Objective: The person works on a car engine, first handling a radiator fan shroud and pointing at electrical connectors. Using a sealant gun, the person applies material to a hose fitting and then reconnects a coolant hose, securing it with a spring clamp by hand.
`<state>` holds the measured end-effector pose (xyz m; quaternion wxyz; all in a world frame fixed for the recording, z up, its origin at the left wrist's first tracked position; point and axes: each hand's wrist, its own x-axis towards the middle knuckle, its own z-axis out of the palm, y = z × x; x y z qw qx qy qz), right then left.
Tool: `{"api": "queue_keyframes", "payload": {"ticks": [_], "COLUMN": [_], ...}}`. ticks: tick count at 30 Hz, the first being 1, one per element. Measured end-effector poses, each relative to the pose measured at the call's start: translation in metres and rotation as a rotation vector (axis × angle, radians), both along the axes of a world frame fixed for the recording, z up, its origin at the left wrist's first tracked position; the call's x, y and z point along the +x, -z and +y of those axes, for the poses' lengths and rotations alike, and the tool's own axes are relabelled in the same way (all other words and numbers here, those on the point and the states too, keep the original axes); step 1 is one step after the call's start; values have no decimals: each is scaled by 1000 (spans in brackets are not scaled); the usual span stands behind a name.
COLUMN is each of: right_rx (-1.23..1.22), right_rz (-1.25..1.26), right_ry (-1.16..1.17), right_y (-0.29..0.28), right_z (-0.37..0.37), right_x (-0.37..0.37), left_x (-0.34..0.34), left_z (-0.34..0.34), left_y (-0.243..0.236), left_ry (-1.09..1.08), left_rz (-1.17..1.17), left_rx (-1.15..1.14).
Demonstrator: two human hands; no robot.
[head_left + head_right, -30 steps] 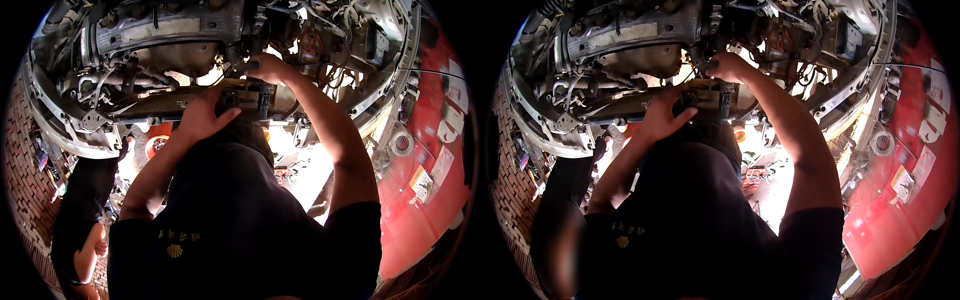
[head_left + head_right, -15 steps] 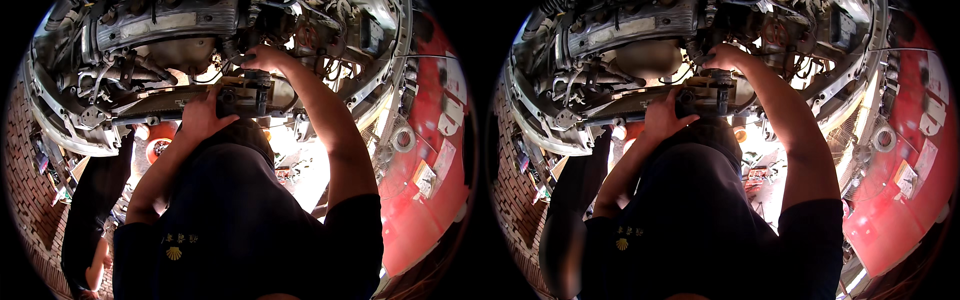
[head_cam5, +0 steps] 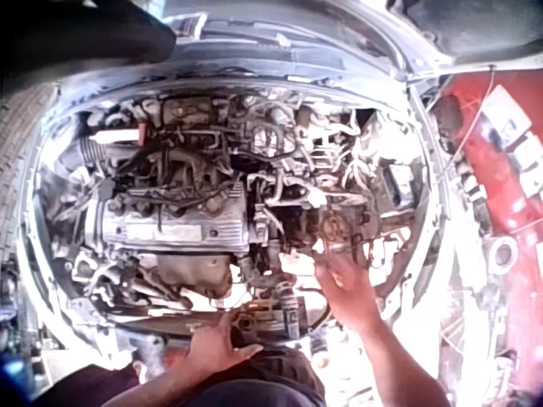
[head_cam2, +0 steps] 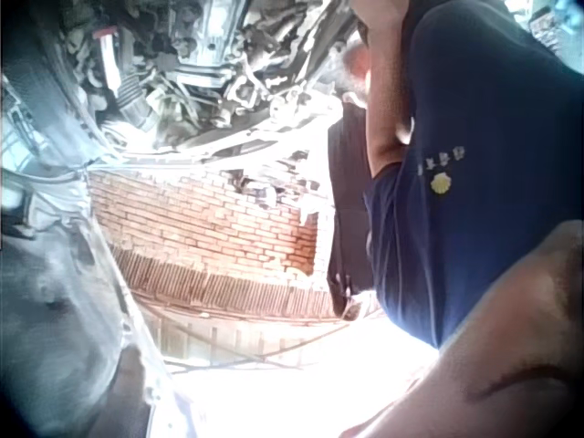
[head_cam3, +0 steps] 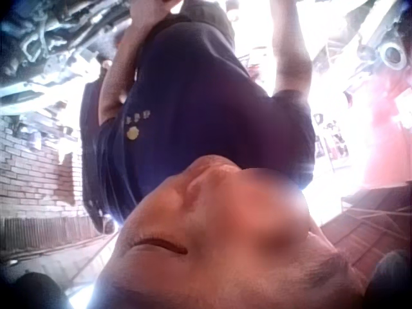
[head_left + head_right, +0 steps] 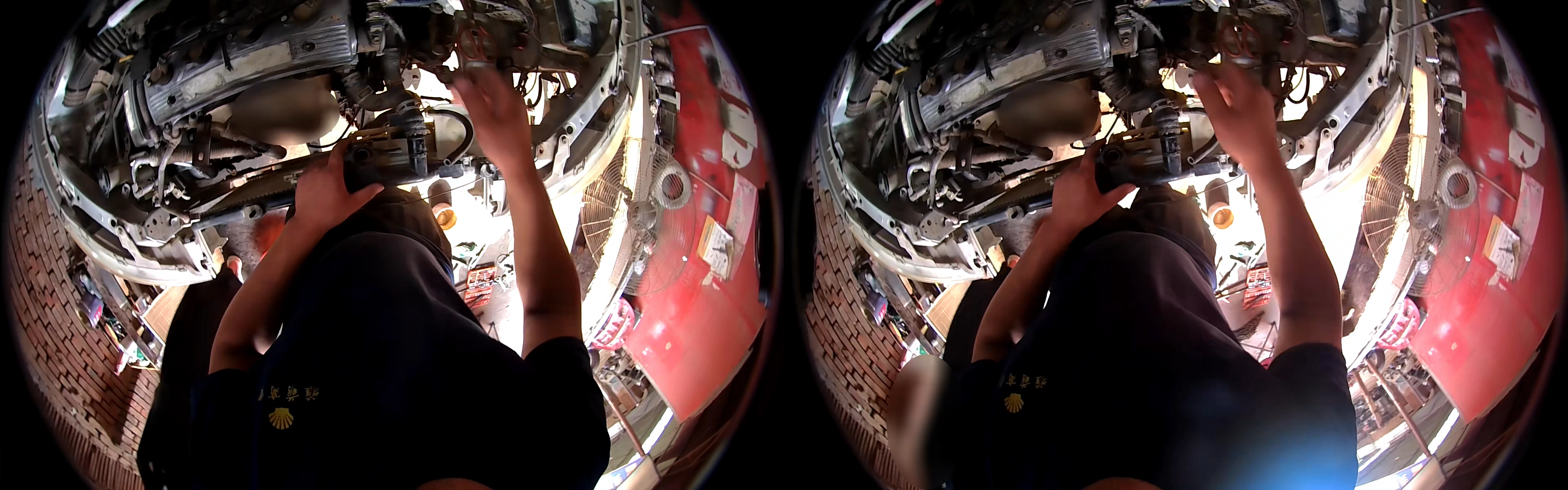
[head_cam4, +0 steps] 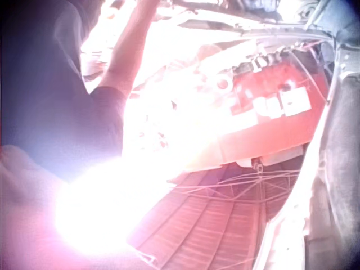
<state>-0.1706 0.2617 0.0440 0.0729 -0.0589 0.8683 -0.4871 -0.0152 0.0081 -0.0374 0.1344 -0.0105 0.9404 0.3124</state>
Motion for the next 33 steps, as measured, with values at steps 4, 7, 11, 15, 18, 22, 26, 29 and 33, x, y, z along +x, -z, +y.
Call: {"api": "queue_keyframes", "payload": {"ticks": [4,7,11,15,18,22,26,29,33], "right_rx": [-19,-22,16,44,34,-128,-1095,-1461,-1407], "right_rz": [50,-192,-298,-318,-304,-313,-204,-31,206], "right_ry": [102,181,166,116,143,209,302,-82,-583], "right_y": [3,30,35,24,34,32,-14,-80,-187], "right_z": [35,36,17,14,22,40,59,79,65], "right_x": [100,156,190,191,193,181,157,119,84], "left_x": [-10,-27,-42,-64,-77,-82,-78,-71,-61], "left_z": [-10,-17,-34,-41,-41,-49,-68,-71,-77], "left_y": [-4,-21,-13,-16,-18,-38,-38,-43,-41], "left_ry": [54,126,187,131,136,119,6,-76,-19], "left_rz": [-46,-226,-126,-34,36,1,152,126,144], "left_rx": [154,188,302,463,509,517,633,751,699]}}
